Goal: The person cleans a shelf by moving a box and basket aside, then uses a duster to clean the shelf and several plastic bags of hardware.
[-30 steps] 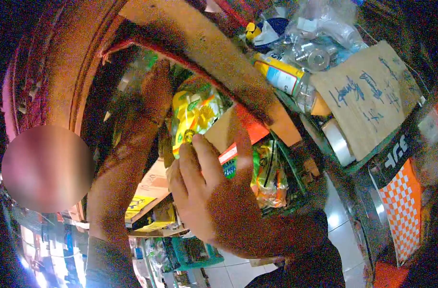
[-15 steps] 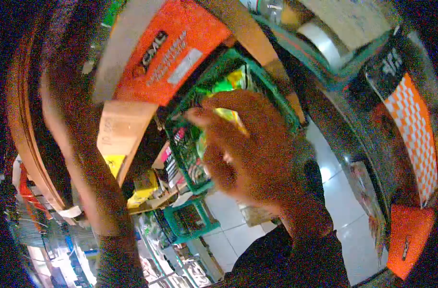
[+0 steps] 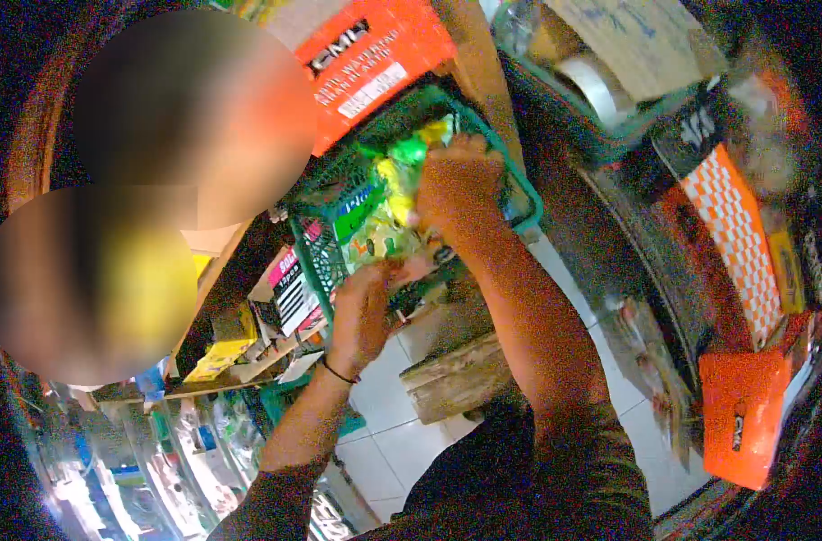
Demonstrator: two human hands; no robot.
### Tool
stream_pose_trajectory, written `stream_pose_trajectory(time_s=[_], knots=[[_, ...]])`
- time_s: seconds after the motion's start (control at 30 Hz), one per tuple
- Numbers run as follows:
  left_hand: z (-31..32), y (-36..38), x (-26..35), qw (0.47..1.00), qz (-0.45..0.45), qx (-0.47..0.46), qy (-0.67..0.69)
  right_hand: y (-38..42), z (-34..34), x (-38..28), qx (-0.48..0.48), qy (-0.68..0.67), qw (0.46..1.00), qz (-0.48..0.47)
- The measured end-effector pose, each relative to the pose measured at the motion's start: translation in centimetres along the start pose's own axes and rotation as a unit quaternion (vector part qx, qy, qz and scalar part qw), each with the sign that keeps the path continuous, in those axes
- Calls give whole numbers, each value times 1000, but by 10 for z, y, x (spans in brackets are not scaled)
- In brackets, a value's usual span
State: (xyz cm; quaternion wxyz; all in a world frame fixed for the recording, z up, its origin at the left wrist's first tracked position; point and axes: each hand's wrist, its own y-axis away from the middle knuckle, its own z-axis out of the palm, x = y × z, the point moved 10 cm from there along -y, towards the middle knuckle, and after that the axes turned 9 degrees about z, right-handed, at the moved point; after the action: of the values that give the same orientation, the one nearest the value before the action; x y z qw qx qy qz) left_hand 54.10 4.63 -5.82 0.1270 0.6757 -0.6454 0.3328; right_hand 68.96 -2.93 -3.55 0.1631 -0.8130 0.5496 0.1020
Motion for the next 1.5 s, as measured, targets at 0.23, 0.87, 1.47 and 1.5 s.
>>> stream_pose_trajectory(time_s=[0.23, 0.87, 1.47, 1.5], knots=[[-44, 19, 31, 984, -1, 173, -32, 2, -32, 28, 100, -269, 958, 29], [-64, 72, 46, 857, -169, 271, 404, 154, -63, -61, -299, -524, 797, -29], [-199, 399, -31, 440, -122, 561, 690, 207, -33, -446, -671, -629, 379, 102], [-215, 396, -22, 441, -107, 571, 684, 223, -41, -419, -641, -622, 429, 133]])
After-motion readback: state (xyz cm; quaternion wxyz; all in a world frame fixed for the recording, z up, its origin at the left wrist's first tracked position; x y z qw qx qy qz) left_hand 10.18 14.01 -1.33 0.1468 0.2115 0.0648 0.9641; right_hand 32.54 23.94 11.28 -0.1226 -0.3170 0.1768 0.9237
